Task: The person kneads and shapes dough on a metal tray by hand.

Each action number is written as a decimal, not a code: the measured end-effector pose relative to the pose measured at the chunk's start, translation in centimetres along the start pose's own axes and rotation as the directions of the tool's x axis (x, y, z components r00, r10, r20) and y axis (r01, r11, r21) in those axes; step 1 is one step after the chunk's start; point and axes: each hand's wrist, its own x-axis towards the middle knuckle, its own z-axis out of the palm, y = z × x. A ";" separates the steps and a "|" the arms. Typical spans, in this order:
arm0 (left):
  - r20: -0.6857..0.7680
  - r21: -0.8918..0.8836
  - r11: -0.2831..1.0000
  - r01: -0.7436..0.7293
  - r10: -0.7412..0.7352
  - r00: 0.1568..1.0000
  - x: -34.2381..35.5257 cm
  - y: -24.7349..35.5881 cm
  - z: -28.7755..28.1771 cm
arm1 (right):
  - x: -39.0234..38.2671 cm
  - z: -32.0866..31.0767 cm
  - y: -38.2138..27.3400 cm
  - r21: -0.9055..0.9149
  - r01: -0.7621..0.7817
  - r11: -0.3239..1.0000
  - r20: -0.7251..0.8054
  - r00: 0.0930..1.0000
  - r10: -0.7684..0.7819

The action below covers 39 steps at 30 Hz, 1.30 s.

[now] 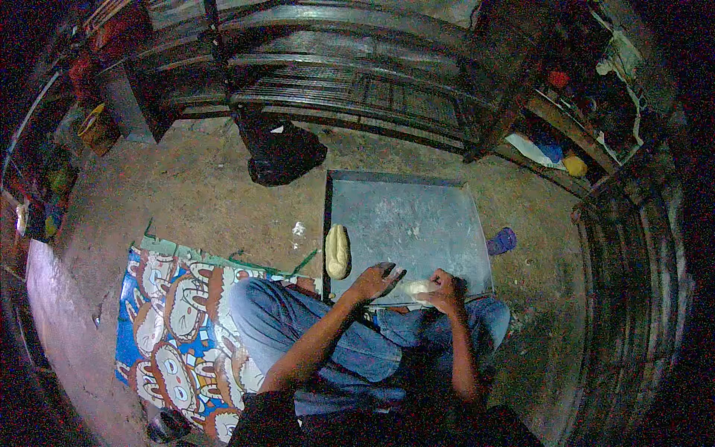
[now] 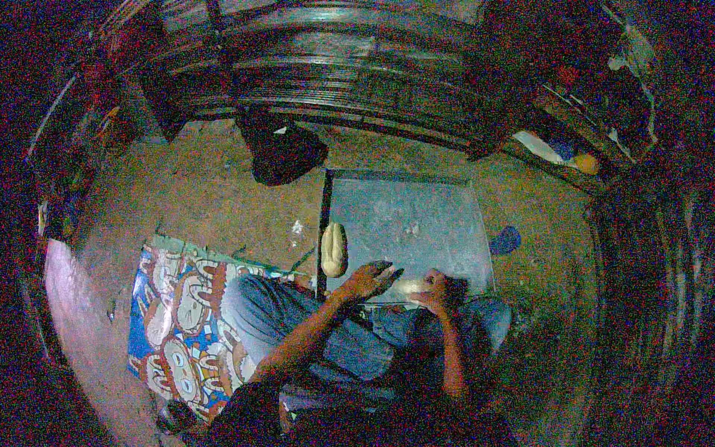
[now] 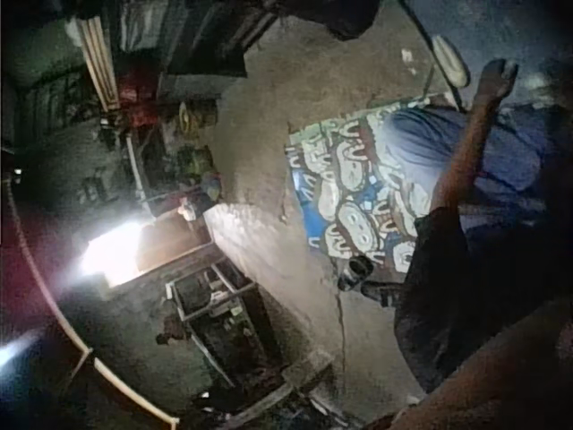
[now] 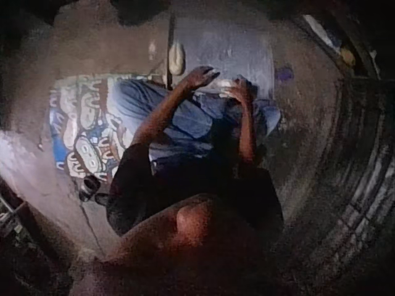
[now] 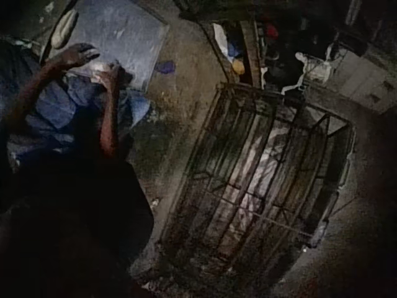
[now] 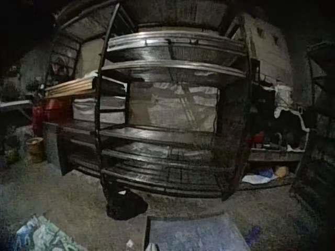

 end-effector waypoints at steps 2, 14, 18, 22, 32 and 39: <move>0.013 0.190 0.979 -0.080 0.079 0.997 0.1 -3.0 1.1 | 0.9 -1.3 -3.8 0.046 -0.005 0.999 0.063 0.998 0.002; 0.071 -0.960 -0.267 0.082 0.050 0.996 -0.9 3.5 -0.7 | 1.7 -2.9 -16.1 -0.129 0.224 0.966 -0.075 0.969 -0.235; 0.057 -0.913 -0.406 0.050 -0.005 0.998 -1.8 3.4 -3.0 | -2.8 0.7 -16.5 0.038 0.269 0.963 0.195 0.943 -0.271; 0.083 -0.974 -0.220 0.047 -0.158 0.984 -2.3 2.0 -3.7 | -4.3 1.1 -16.3 0.241 0.256 0.936 0.079 0.956 -0.282; -0.087 -0.969 -0.244 -0.033 0.214 0.973 -2.4 2.4 -6.2 | -0.4 -1.3 -14.1 0.585 0.067 0.808 -0.046 0.998 -0.050; -0.132 -0.921 0.321 -0.223 0.283 0.950 -3.0 4.2 -5.9 | -1.7 7.5 -10.3 0.875 -0.478 0.074 0.480 0.877 -0.014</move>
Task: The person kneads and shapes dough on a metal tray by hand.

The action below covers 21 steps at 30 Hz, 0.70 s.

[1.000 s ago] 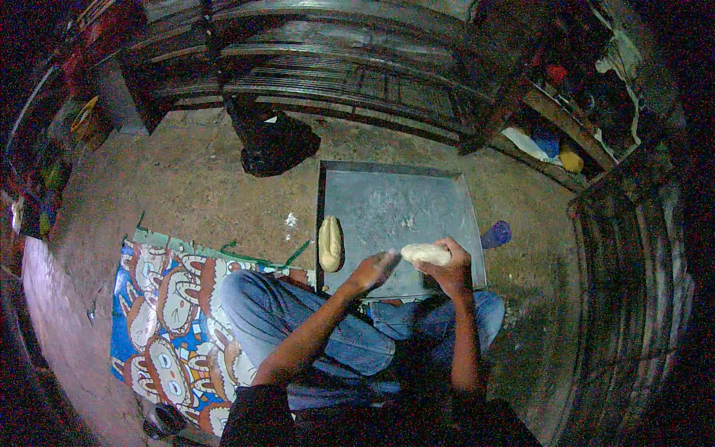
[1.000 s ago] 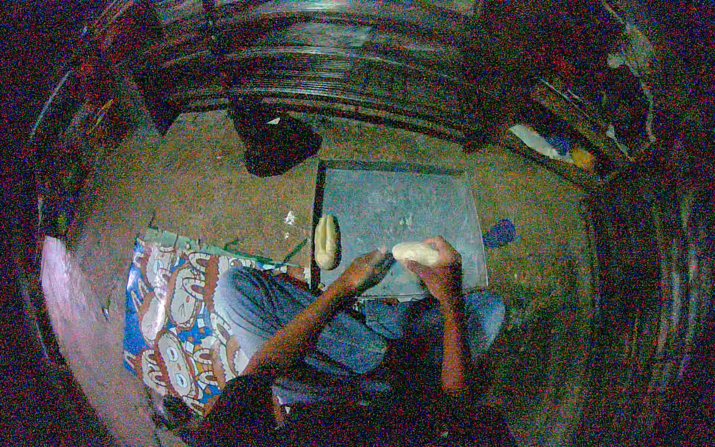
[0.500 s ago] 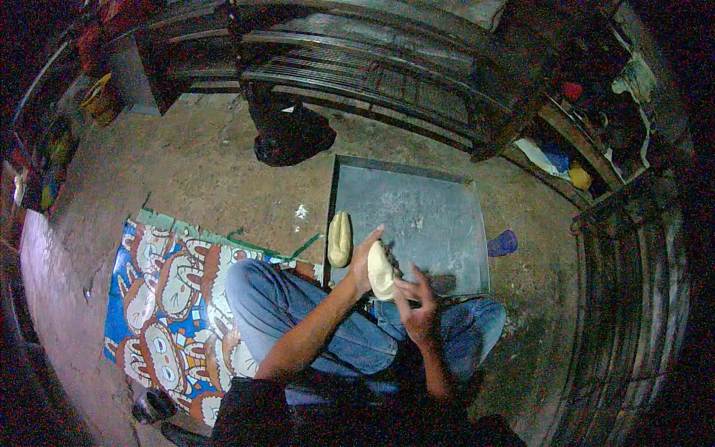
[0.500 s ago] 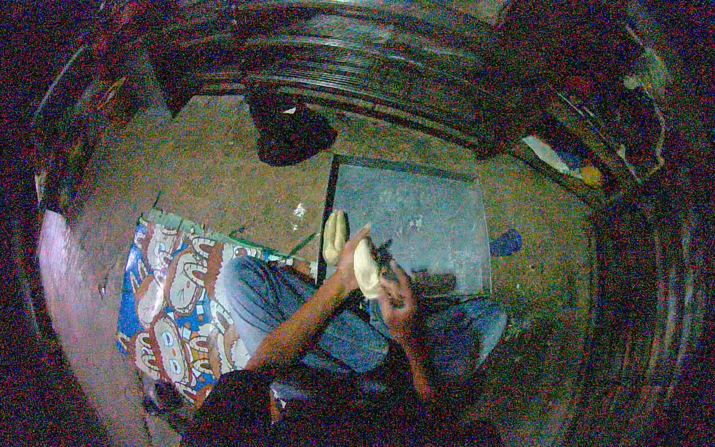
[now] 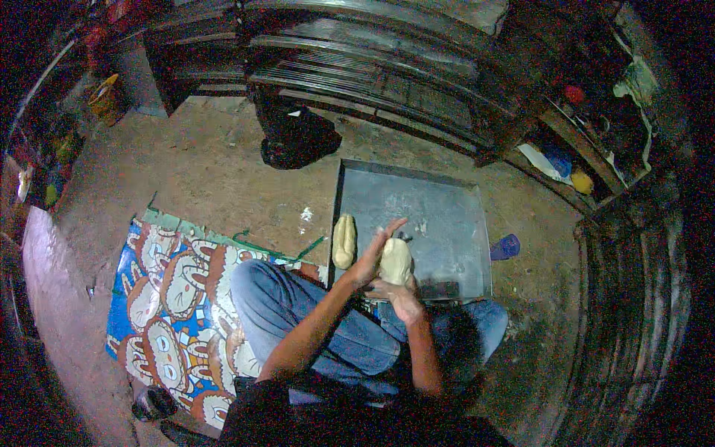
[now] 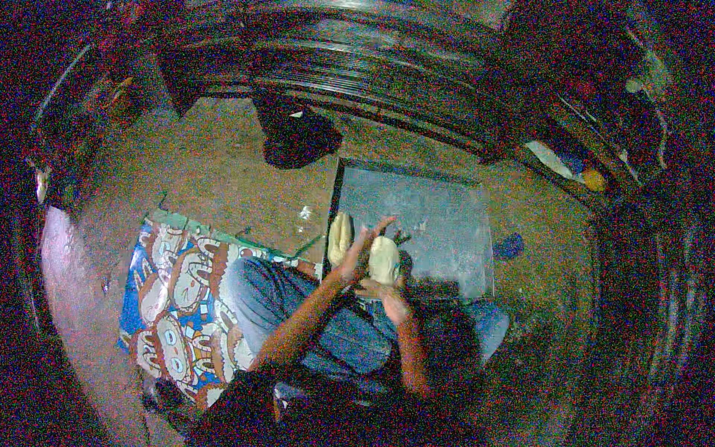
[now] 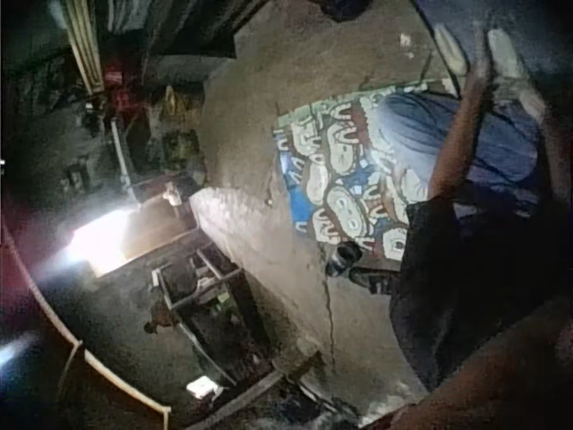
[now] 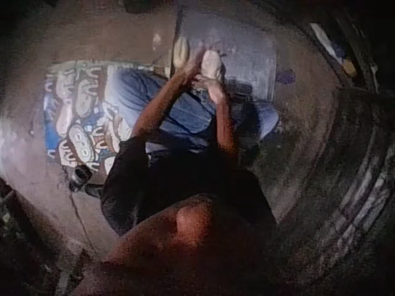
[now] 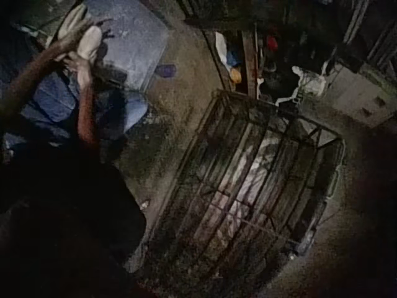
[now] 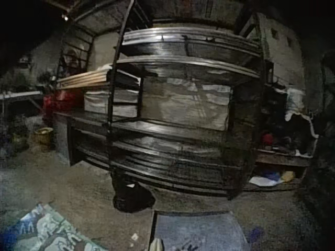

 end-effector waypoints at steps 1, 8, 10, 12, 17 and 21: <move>-0.063 0.221 0.975 -0.019 0.034 0.997 0.3 -0.3 -0.1 | 0.3 -0.2 0.5 -0.026 -0.057 0.998 -0.032 0.998 0.056; -0.413 0.120 0.992 -0.033 0.080 0.907 0.9 -1.1 -0.6 | -0.4 -0.4 -0.1 0.001 -0.107 0.994 -0.236 0.966 0.105; -0.241 -0.229 0.973 0.020 -0.077 0.968 0.4 -1.1 -1.4 | -0.9 1.4 -2.5 -0.007 -0.142 0.990 -0.233 0.963 0.136; 0.108 -0.343 0.939 0.029 0.008 0.994 0.7 -2.9 0.1 | -0.7 0.1 -2.5 -0.017 -0.136 0.991 -0.181 0.975 0.131; -0.143 -0.351 0.910 0.222 -0.287 0.947 0.2 -1.9 -0.1 | -1.2 5.1 -3.1 -0.249 -0.188 0.950 -0.159 0.976 0.152; -0.464 -0.330 0.915 0.232 -0.371 0.804 0.4 0.1 0.8 | -2.6 5.8 -2.4 -0.195 -0.249 0.949 -0.163 0.962 0.219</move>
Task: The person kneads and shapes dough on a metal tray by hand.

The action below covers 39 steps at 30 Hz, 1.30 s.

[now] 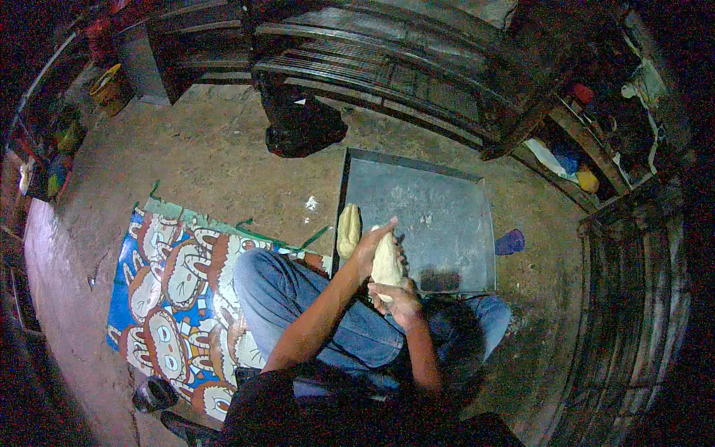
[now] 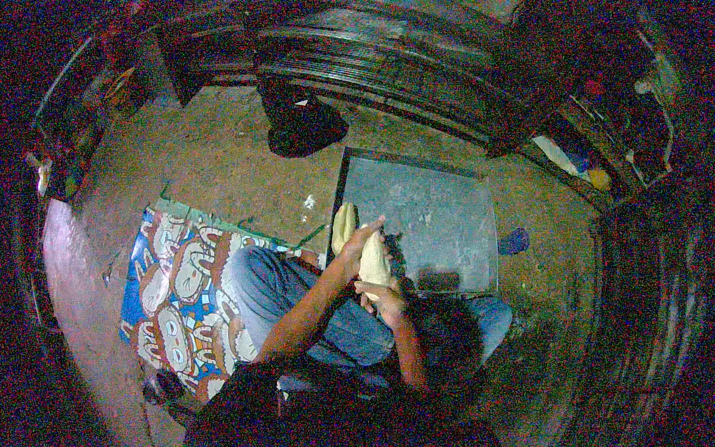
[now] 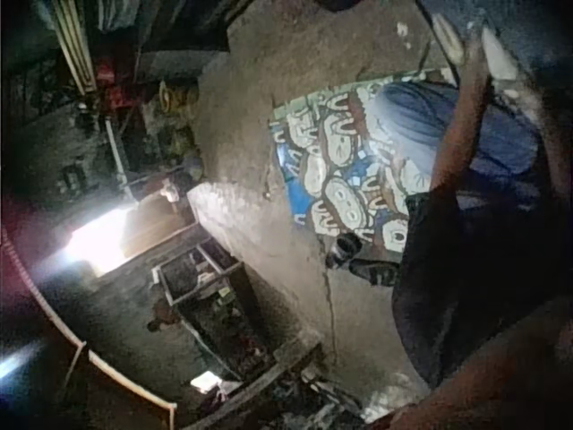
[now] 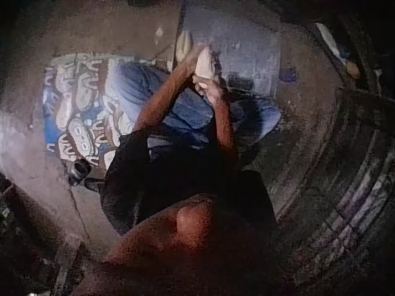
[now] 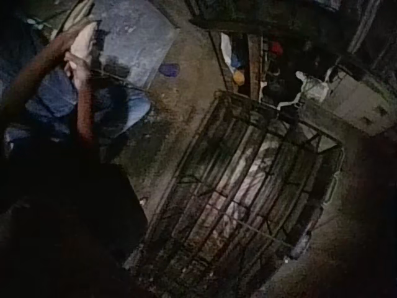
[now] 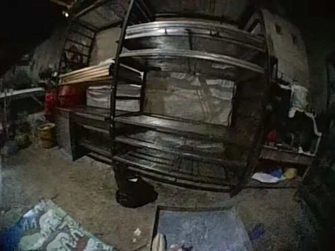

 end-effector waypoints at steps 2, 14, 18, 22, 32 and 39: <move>-0.017 -0.037 0.998 -0.045 0.044 0.999 0.3 0.6 -0.4 | -0.7 0.7 0.0 -0.088 -0.021 0.996 -0.029 0.999 0.018; 0.012 -0.336 0.922 -0.190 0.206 0.978 -0.8 2.0 1.4 | -4.1 0.2 2.2 0.165 0.093 0.982 -0.027 0.996 -0.090; -0.030 0.084 0.955 -0.286 0.289 0.957 -1.9 3.6 1.1 | -6.7 -1.0 1.9 -0.010 0.218 0.976 -0.077 0.973 -0.218; 0.076 0.465 0.749 -0.473 0.498 0.864 -3.2 4.7 2.4 | -5.2 -7.1 2.1 -0.373 0.407 0.834 -0.090 0.879 -0.469; 0.690 0.216 0.814 -0.539 0.263 0.674 -3.1 2.3 5.8 | 2.2 -4.0 -1.7 -0.041 0.051 0.998 0.086 0.995 -0.047; 0.324 -0.286 0.865 -0.413 0.493 0.808 -1.4 2.3 3.0 | -0.8 -1.3 -3.3 0.052 0.097 0.994 -0.182 0.979 -0.086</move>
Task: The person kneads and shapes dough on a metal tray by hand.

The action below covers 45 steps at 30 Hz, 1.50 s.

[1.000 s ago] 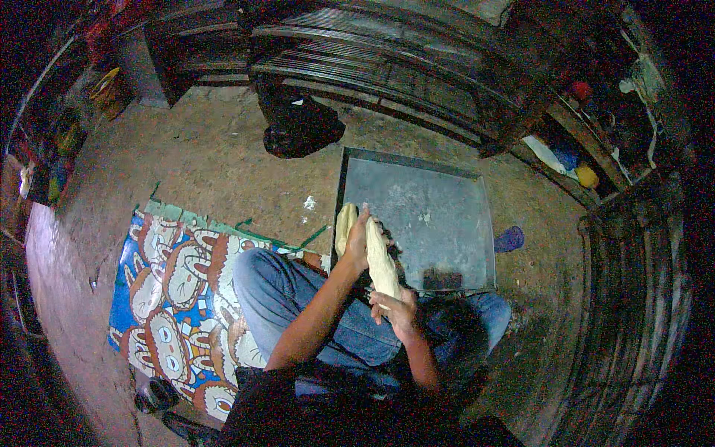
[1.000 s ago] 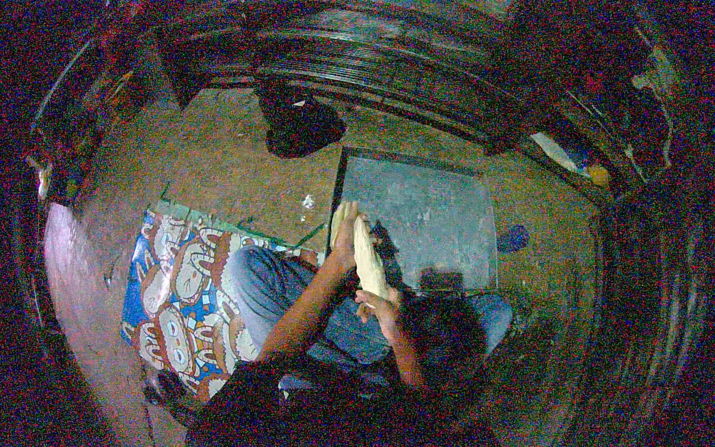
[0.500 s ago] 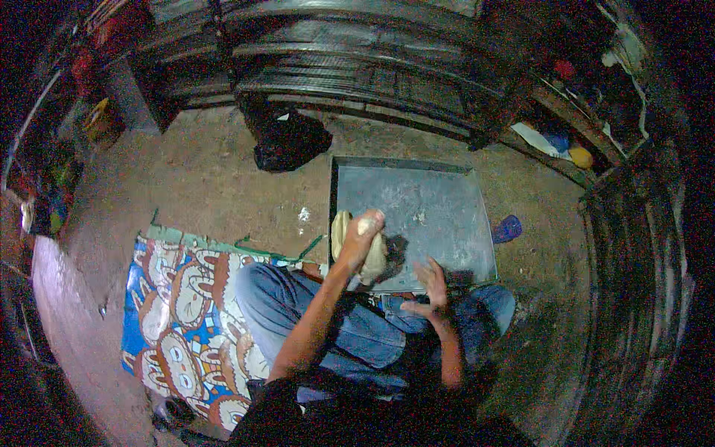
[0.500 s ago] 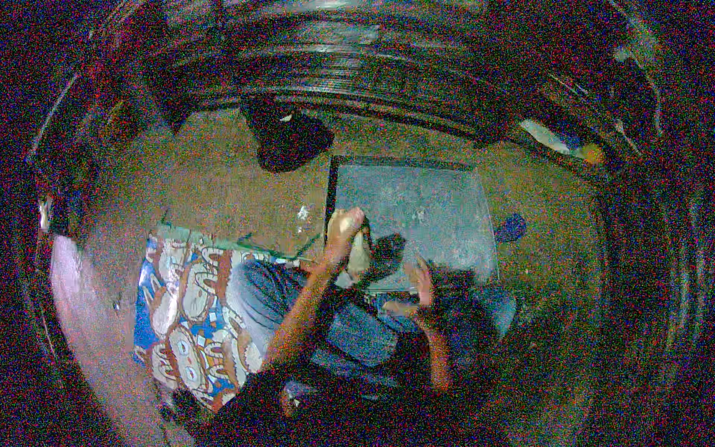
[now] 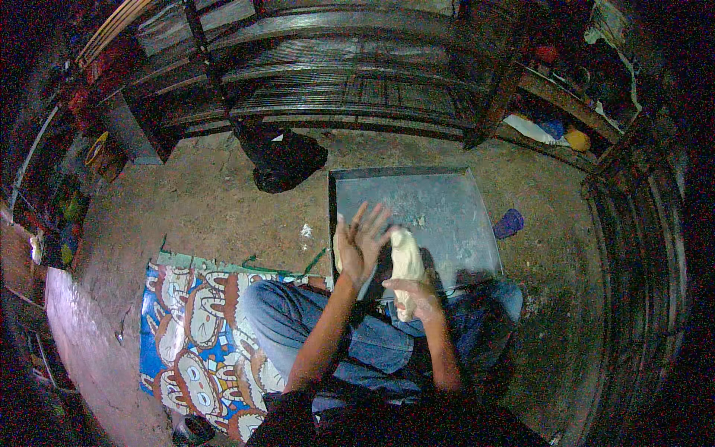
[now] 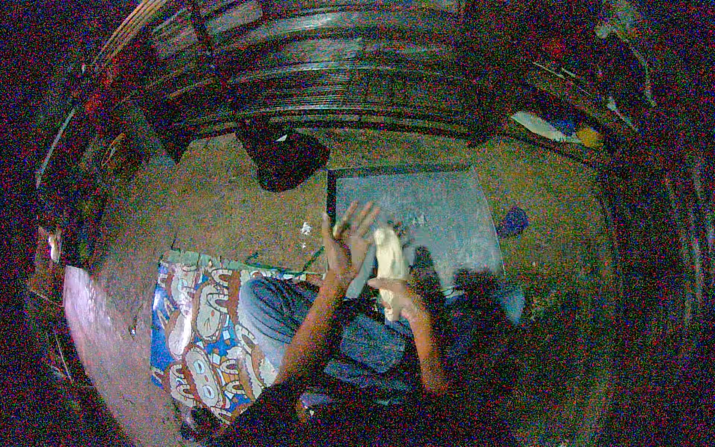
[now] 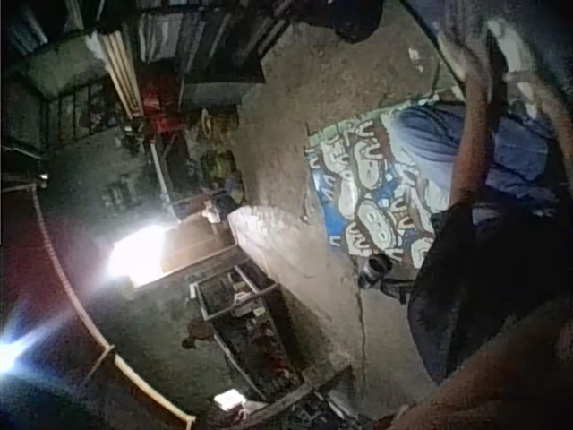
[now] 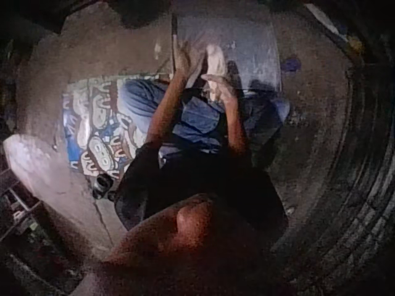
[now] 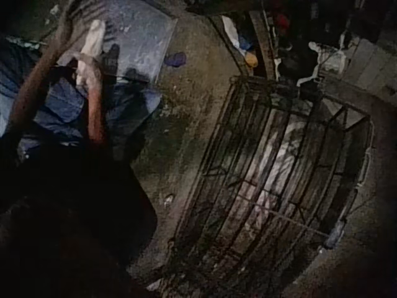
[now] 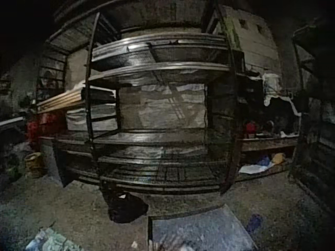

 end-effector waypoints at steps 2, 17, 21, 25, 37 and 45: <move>-0.091 0.146 0.982 0.117 -0.104 0.990 -0.1 -0.9 -2.6 | 1.2 -1.7 0.3 -0.466 0.196 0.863 -0.177 0.935 -0.308; -0.495 -0.010 0.962 0.271 -0.241 0.835 -0.3 1.1 -1.9 | 0.3 4.2 2.2 -0.911 0.310 0.273 0.146 0.860 -0.489; -0.519 -0.055 0.959 0.277 -0.264 0.813 -0.2 1.4 -2.1 | 0.4 2.6 3.6 -0.724 0.115 0.680 0.052 0.992 -0.112; -0.473 -0.098 0.958 0.268 -0.282 0.835 -0.1 1.6 -2.8 | -0.5 1.2 3.8 -0.426 -0.052 0.903 0.137 0.983 0.122; -0.435 -0.150 0.950 0.273 -0.312 0.845 0.1 2.0 -3.8 | -4.9 -0.8 4.9 -0.219 -0.083 0.972 0.362 0.918 0.160; -0.345 -0.158 0.955 0.251 -0.291 0.892 0.7 2.1 -5.9 | -7.9 -0.5 4.1 -0.442 -0.073 0.894 0.155 0.976 0.156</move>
